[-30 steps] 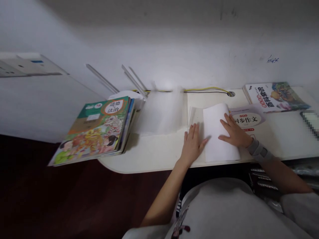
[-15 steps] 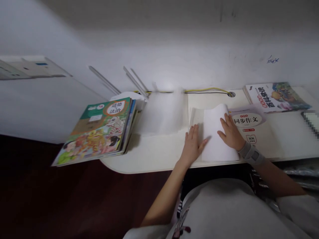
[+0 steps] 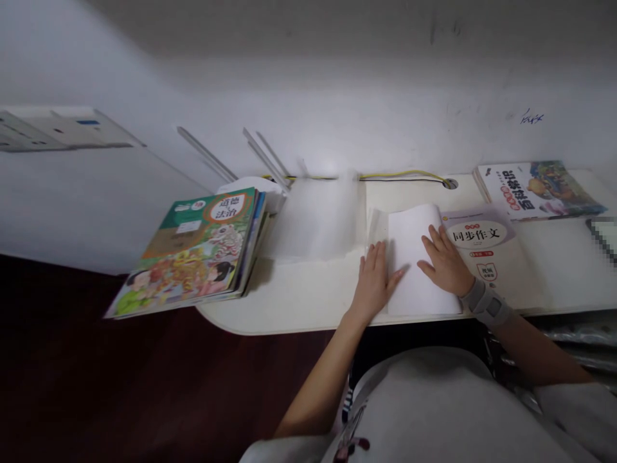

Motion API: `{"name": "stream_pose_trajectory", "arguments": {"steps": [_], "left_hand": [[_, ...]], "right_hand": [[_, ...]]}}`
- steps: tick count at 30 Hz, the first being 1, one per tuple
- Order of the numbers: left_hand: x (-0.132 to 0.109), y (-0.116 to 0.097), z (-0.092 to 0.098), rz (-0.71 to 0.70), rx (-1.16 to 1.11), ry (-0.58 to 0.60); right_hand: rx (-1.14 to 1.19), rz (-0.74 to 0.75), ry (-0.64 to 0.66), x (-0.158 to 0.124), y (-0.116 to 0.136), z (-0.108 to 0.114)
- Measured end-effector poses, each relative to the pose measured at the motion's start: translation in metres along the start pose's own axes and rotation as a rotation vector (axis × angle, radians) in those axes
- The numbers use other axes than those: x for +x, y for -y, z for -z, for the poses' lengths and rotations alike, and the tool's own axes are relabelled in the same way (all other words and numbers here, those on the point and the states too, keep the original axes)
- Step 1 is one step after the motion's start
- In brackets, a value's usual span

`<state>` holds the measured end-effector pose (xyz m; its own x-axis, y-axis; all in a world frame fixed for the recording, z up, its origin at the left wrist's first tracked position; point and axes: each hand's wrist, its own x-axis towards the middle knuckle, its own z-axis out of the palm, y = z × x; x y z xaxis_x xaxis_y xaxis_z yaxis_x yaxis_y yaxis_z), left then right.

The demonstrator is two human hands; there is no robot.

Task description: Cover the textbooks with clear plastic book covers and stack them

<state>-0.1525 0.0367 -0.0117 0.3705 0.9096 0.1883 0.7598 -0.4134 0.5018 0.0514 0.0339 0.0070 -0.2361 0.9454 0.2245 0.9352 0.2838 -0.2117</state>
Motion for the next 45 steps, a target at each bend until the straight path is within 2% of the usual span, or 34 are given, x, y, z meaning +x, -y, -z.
{"name": "stream_pose_trajectory", "arguments": {"steps": [4,10,18,29,32,39,45], "left_hand": [[0.000,0.000,0.002,-0.001,-0.004,0.005],[0.000,0.003,0.001,-0.012,0.003,-0.003],[-0.003,-0.001,-0.002,-0.098,0.258,0.096],[-0.001,0.006,-0.001,-0.014,0.021,0.053],[-0.002,0.010,0.003,-0.021,-0.095,0.011],[-0.014,0.027,0.018,0.042,-0.260,-0.204],[-0.020,0.032,0.024,0.168,-0.313,-0.257]], "right_hand": [[-0.034,-0.032,-0.014,0.002,0.005,-0.004],[-0.039,-0.049,-0.015,0.005,-0.001,-0.008],[-0.049,-0.082,-0.006,0.007,0.015,-0.014],[-0.089,-0.034,0.016,0.005,0.022,-0.019],[-0.109,-0.012,0.052,0.005,0.025,-0.018],[-0.137,0.030,0.090,0.003,0.024,-0.025],[-0.081,0.038,0.112,0.005,0.021,-0.031]]}}
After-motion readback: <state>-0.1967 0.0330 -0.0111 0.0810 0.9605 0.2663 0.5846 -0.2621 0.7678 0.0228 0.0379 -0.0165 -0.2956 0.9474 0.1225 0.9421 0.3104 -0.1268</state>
